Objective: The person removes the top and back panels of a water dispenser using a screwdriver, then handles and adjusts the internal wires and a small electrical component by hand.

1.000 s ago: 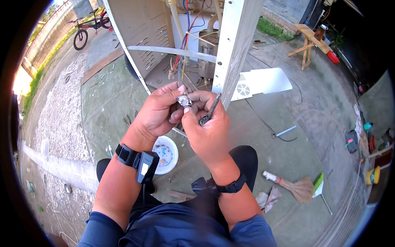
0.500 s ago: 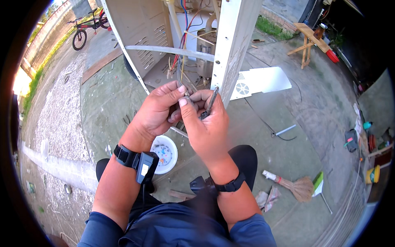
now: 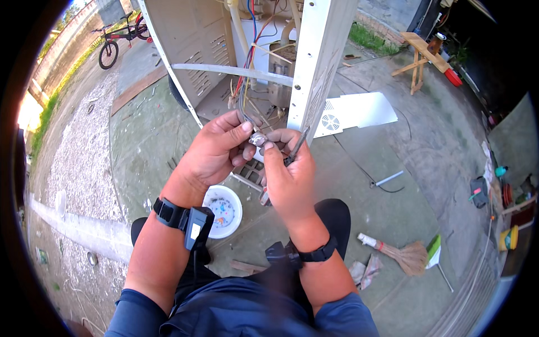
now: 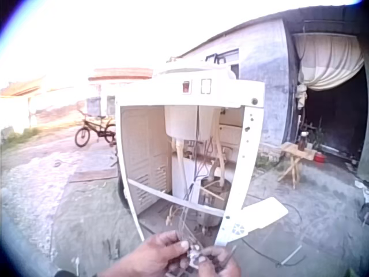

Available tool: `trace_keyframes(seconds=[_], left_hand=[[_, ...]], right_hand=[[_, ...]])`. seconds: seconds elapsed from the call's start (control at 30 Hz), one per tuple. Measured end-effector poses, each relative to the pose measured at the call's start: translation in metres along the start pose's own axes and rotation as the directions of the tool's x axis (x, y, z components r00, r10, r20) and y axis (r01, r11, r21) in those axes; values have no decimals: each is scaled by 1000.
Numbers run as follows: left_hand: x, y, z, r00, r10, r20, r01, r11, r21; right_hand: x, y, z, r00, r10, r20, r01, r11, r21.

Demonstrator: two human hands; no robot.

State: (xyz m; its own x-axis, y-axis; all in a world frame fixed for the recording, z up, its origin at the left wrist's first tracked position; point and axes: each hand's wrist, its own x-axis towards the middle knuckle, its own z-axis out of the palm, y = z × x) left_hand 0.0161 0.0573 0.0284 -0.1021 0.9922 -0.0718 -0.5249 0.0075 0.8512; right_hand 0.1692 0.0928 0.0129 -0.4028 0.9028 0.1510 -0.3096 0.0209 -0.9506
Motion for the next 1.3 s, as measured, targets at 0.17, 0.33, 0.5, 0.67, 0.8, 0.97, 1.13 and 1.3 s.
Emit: trace_keyframes(seconds=[0.17,0.33,0.5,0.67,0.8,0.97,1.13,1.3], left_hand=[[-1,1,-1,999,49,24,-51,995,84],[1,0,-4,996,93,4,-92,982,164],[1,0,-4,992,125,-12,-119,965,234],[-1,3,-2,993,122,-7,-118,971,208],[-4,5,6,985,161,-63,-148,973,176],[-3,-2,-4,977,180,-117,-165,978,132],[-7,-3,-2,977,156,-143,-145,986,84],[-6,-6,-5,984,134,-116,-123,988,94]], right_hand=[[-1,2,-6,1000,-3,4,3,1000,9],[0,1,-6,999,10,48,-10,1000,12],[1,1,-1,999,9,37,-9,1000,9],[3,1,-1,999,-41,29,43,998,-51],[4,7,0,988,-154,-27,148,978,-149],[3,11,1,973,-227,-48,211,952,-221],[-1,10,2,970,-236,-55,205,921,-331],[1,21,-1,922,-388,10,342,798,-496]])
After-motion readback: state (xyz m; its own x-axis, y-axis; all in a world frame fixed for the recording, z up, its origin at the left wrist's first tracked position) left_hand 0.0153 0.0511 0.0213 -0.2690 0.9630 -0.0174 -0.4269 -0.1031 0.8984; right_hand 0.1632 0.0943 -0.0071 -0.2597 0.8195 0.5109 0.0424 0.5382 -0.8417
